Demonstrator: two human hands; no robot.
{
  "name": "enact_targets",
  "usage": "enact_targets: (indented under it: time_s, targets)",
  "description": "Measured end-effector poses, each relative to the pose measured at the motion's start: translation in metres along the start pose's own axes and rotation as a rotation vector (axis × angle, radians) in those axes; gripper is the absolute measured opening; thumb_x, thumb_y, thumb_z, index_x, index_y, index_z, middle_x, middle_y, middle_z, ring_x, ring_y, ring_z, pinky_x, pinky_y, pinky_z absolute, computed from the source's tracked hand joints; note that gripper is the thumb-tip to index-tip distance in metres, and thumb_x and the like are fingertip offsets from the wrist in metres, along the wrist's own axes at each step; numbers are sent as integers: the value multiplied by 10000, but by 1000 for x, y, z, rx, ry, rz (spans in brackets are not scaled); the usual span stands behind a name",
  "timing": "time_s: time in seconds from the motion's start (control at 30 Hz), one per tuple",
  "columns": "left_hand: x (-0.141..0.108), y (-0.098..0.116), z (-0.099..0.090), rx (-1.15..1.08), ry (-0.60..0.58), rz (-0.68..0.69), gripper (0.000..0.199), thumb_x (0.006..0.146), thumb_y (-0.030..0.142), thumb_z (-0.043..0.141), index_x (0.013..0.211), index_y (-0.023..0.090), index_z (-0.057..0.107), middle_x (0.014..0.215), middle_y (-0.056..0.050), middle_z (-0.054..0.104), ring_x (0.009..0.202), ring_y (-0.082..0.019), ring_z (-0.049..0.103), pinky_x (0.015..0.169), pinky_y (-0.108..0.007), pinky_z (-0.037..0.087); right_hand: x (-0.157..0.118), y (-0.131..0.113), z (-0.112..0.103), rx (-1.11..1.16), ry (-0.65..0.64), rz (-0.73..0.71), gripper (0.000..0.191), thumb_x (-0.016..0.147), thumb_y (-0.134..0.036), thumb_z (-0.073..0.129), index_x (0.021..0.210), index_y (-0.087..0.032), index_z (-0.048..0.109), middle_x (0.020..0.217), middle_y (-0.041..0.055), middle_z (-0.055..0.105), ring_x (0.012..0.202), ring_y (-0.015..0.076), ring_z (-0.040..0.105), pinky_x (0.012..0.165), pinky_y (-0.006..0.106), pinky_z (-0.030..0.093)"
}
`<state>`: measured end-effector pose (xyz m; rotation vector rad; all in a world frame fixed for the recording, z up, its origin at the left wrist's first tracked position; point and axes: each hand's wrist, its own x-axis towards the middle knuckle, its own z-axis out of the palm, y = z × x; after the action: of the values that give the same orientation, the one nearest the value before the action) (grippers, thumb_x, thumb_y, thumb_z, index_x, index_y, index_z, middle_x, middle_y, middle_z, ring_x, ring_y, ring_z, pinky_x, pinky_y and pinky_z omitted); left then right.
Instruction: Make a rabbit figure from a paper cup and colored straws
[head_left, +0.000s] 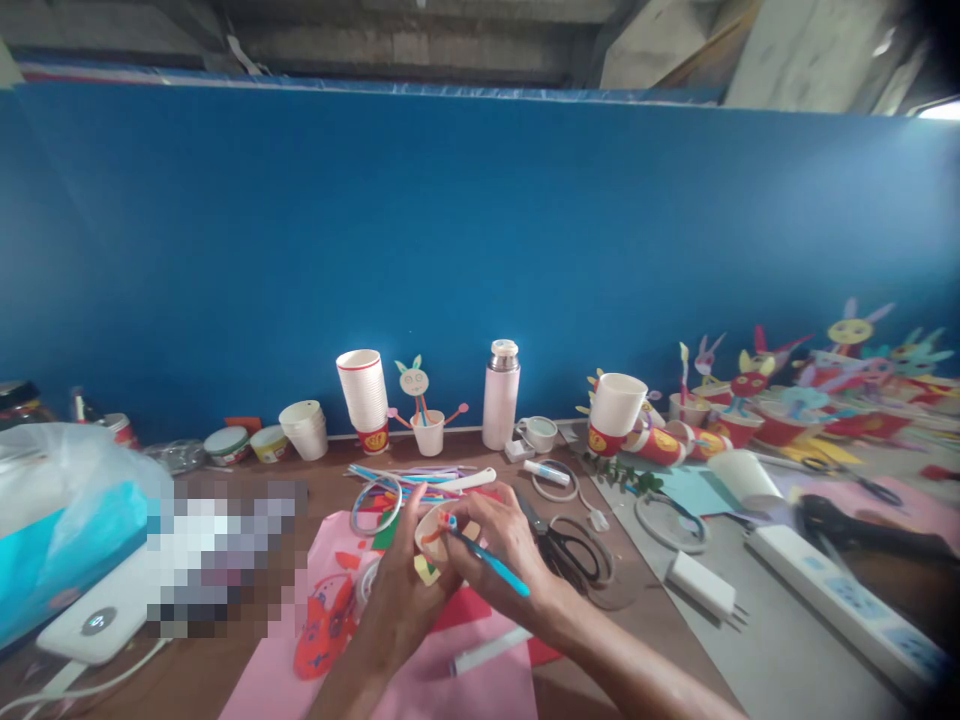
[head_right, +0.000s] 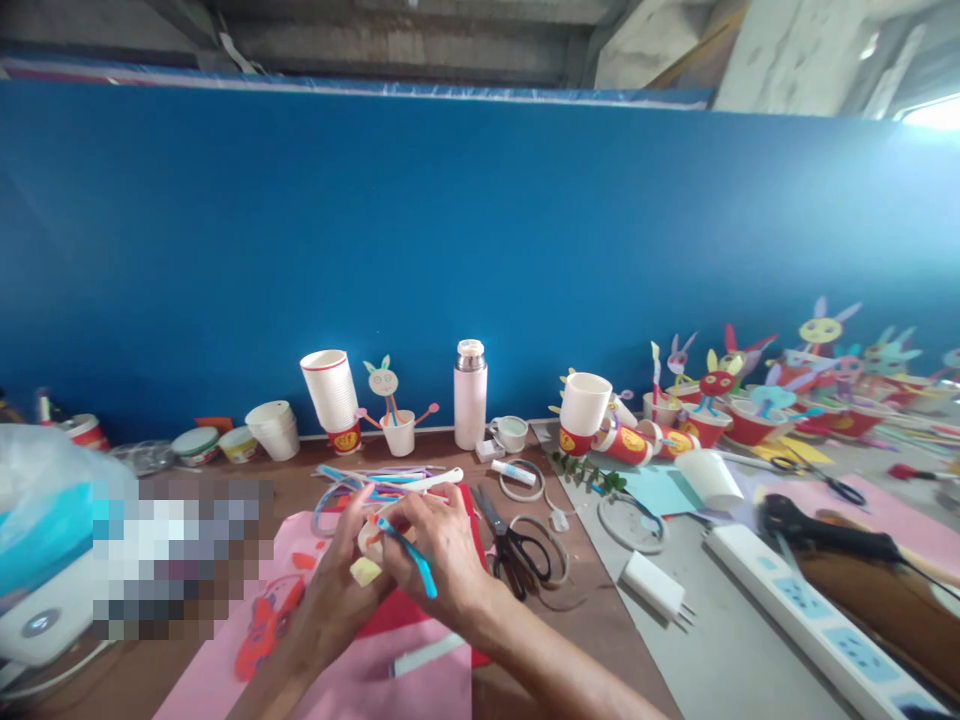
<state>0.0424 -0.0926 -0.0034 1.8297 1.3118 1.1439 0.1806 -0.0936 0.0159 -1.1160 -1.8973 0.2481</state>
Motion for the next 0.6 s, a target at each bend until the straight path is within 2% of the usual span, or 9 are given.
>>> enact_targets:
  time_s: [0.1, 0.2, 0.43, 0.6]
  targets:
    - [0, -6, -2, -68, -67, 24, 646, 782, 282, 517, 1361, 212, 239, 1312, -114, 466, 1213, -255, 432, 935, -380, 425, 0, 3, 1, -16, -3, -6, 93, 749, -151, 542, 799, -221, 576, 764, -5, 669, 733, 167, 592, 853, 363, 308]
    - [-1, -13, -3, -106, -113, 19, 645, 760, 209, 513, 1351, 216, 256, 1339, -113, 438, 1194, -253, 454, 914, -363, 447, 1, 6, 0, -53, -60, 13, 59, 756, -154, 541, 773, -204, 568, 726, -2, 658, 713, 171, 589, 805, 346, 328]
    - [-1, -8, 3, -211, -148, -54, 701, 736, 217, 544, 1363, 222, 231, 1285, -114, 488, 1090, -242, 543, 885, -368, 470, 4, 0, -6, -49, -148, 72, 94, 744, -118, 542, 768, -199, 583, 738, 0, 664, 739, 180, 589, 743, 304, 362]
    - [-1, -10, 5, -248, -155, -82, 614, 708, 211, 564, 1287, 211, 363, 1237, -90, 521, 1090, -237, 534, 843, -335, 493, 4, -3, -7, -26, -169, 75, 109, 735, -102, 555, 761, -200, 596, 757, 9, 664, 759, 185, 586, 731, 297, 378]
